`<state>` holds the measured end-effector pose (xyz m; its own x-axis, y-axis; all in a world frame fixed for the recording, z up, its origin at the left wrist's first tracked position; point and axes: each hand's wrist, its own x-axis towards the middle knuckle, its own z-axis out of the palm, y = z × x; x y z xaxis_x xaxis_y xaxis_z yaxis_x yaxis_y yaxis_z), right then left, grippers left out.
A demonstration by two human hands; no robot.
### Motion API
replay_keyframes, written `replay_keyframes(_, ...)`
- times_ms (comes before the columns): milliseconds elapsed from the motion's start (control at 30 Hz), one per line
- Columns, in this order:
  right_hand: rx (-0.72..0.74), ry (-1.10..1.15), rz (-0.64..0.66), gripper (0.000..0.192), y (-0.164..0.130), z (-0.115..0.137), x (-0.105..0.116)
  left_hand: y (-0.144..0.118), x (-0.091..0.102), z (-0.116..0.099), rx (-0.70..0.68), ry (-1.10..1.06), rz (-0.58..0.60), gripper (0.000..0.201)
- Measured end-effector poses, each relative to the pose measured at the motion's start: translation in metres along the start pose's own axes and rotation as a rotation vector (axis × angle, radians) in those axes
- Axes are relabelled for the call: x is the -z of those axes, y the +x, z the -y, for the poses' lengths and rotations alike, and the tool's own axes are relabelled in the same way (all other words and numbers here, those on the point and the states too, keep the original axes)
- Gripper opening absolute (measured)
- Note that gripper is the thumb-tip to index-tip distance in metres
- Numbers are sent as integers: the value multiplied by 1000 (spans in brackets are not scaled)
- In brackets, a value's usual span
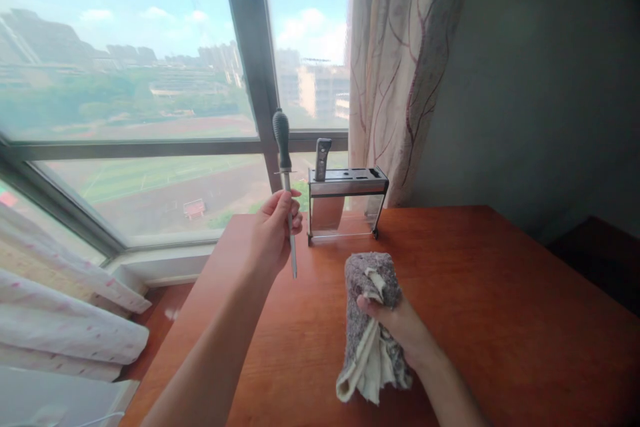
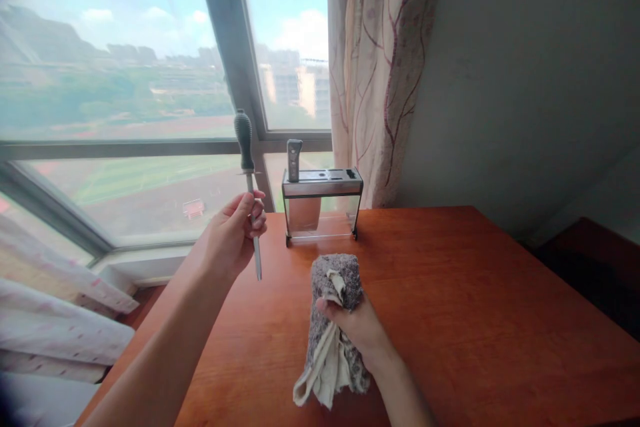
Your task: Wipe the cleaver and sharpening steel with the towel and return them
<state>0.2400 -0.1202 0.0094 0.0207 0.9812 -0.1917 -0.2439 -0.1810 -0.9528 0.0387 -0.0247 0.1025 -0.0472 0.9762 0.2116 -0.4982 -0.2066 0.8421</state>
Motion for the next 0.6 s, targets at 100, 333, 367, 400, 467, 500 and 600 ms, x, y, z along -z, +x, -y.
replay_keyframes(100,-121,272,7,52,12,4,2,-15,1,13,110,113,95,25)
replay_keyframes(333,-179,620,31,40,38,22,-6,-50,0,47,344,372,268,34)
replay_keyframes(367,-169,649,43,41,39,25,-7,-53,0,49,355,391,272,35)
replay_keyframes(400,-152,673,47,43,40,28,-8,-55,0,51,364,408,276,36)
replay_keyframes(467,-106,699,36,45,40,32,-10,-59,0,55,376,435,295,36)
replay_keyframes(500,-89,701,31,46,39,33,-13,-60,0,57,383,444,309,37)
replay_keyframes(600,-67,681,21,45,37,31,-24,-63,2,62,389,442,323,37)
